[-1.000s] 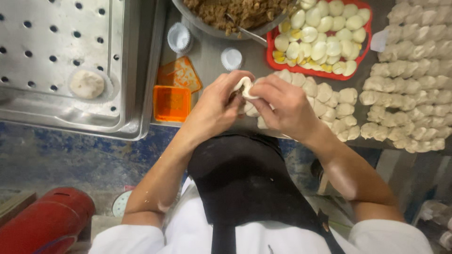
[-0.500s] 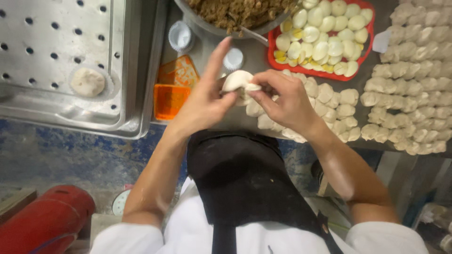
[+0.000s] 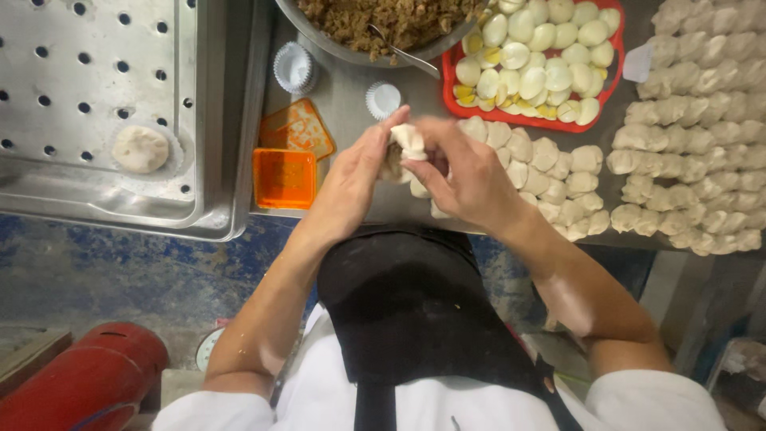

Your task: The person prepares buns by flattening small balls of dough, adding meat filling with a spoon, placing a slice of egg inside, and folding the dough around the filling to seal them.

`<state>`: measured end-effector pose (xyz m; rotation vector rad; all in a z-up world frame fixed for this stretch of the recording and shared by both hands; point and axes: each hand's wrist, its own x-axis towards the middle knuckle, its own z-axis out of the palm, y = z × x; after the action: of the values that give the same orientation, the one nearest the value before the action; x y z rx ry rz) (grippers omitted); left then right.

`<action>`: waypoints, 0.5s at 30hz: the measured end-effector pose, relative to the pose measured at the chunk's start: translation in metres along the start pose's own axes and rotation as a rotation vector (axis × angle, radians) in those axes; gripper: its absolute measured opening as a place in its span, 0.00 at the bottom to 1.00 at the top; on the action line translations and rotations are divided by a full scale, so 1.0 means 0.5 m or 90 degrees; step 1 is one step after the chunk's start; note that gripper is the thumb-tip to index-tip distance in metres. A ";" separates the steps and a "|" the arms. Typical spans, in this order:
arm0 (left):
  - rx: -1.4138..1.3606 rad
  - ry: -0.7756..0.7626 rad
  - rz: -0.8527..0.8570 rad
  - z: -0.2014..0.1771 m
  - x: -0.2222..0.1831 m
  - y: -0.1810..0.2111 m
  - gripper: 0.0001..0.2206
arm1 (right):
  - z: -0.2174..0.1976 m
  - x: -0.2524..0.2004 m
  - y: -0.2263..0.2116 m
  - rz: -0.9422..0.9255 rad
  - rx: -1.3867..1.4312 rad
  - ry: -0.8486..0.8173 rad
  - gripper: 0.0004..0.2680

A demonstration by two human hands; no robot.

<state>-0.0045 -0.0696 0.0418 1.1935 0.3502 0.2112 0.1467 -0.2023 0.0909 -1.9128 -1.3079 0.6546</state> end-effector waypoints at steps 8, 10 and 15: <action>0.152 0.008 0.019 0.030 0.001 0.064 0.32 | 0.011 -0.010 0.000 -0.122 -0.119 0.041 0.09; 0.186 0.030 0.116 0.031 -0.013 0.084 0.31 | 0.007 -0.011 -0.011 -0.150 -0.127 0.055 0.14; 0.171 0.180 0.340 0.039 -0.024 0.092 0.31 | -0.035 -0.019 -0.051 0.041 0.304 0.024 0.06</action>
<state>-0.0073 -0.0741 0.0926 1.5124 0.3049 0.8230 0.1418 -0.2102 0.1221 -1.5689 -0.9624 0.8709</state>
